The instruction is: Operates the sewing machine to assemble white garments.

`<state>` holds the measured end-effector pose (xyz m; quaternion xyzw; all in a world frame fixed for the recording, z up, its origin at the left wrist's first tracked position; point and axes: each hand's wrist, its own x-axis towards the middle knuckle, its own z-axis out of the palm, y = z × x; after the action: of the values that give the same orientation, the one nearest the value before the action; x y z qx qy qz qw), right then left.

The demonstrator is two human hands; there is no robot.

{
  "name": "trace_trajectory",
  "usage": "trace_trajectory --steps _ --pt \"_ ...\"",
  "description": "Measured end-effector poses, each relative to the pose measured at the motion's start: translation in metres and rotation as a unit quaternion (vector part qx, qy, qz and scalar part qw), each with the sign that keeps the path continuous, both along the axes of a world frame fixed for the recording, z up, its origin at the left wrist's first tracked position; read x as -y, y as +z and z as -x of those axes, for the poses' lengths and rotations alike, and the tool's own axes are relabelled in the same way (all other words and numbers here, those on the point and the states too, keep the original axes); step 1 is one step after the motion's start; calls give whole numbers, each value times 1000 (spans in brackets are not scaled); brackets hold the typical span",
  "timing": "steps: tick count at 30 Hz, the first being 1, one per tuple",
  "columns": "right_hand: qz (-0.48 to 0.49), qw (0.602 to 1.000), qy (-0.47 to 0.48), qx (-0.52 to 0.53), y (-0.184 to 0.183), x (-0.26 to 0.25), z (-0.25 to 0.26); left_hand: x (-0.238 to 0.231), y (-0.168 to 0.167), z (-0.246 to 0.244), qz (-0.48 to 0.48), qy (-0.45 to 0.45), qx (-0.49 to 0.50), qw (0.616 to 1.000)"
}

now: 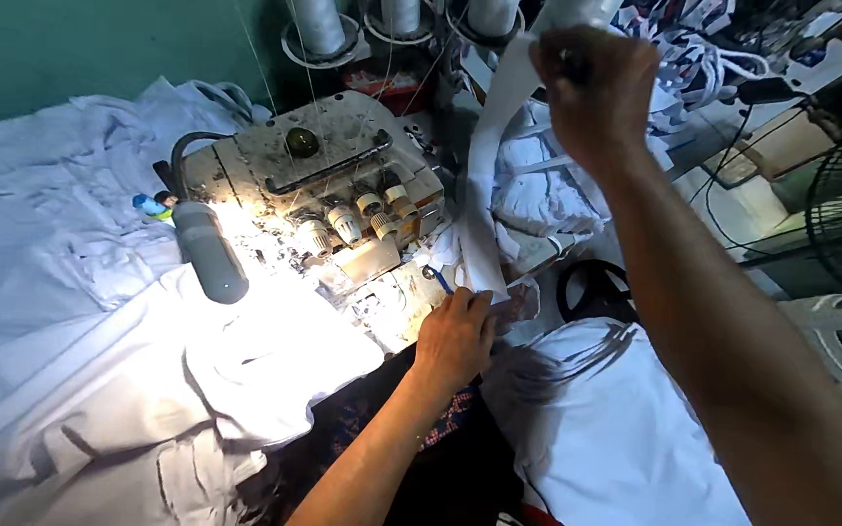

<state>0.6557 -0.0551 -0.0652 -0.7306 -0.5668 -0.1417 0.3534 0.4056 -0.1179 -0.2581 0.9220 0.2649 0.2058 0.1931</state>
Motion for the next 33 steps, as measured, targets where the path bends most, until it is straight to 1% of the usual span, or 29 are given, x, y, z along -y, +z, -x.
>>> trace_trajectory --steps 3,5,8,11,13,16,19,20,21,22,24,25,27,28,31,32,33 --pt "-43 998 6 45 28 -3 1 1 8 0 48 -6 -6 999" --pt "-64 996 16 52 37 2 2 2 16 -1 98 -11 30 995" --pt "-75 995 50 38 47 19 11 1 34 -3 184 -29 133 973" --pt "-84 992 84 31 56 43 29 -3 57 -4 259 -62 253 930" --pt "-86 990 104 31 59 63 46 -7 74 -2 368 -89 297 877" --pt "-57 987 148 6 54 102 79 -14 93 5 563 -120 320 753" --pt "-26 978 201 -43 28 141 115 -19 106 22 706 -131 293 632" --pt "-17 974 218 -59 14 153 126 -20 108 29 732 -123 290 603" --pt "-6 969 233 -82 -2 164 137 -21 110 35 747 -113 291 587" --pt "6 963 247 -108 -18 175 150 -22 111 41 753 -91 289 584" --pt "23 954 265 -142 -48 196 178 -29 107 52 756 -57 265 596" --pt "26 950 271 -156 -63 205 193 -31 107 57 750 -22 250 612" --pt "30 936 292 -195 -92 221 219 -33 107 67 710 61 251 655" --pt "33 924 306 -228 -104 227 230 -35 103 75 687 76 260 674" --pt "44 861 337 -378 -137 231 253 -33 98 114 628 84 244 734" --pt "47 830 331 -446 -146 228 257 -31 99 128 615 85 237 747" --pt "58 788 313 -526 -154 221 260 -27 99 142 605 86 234 756"
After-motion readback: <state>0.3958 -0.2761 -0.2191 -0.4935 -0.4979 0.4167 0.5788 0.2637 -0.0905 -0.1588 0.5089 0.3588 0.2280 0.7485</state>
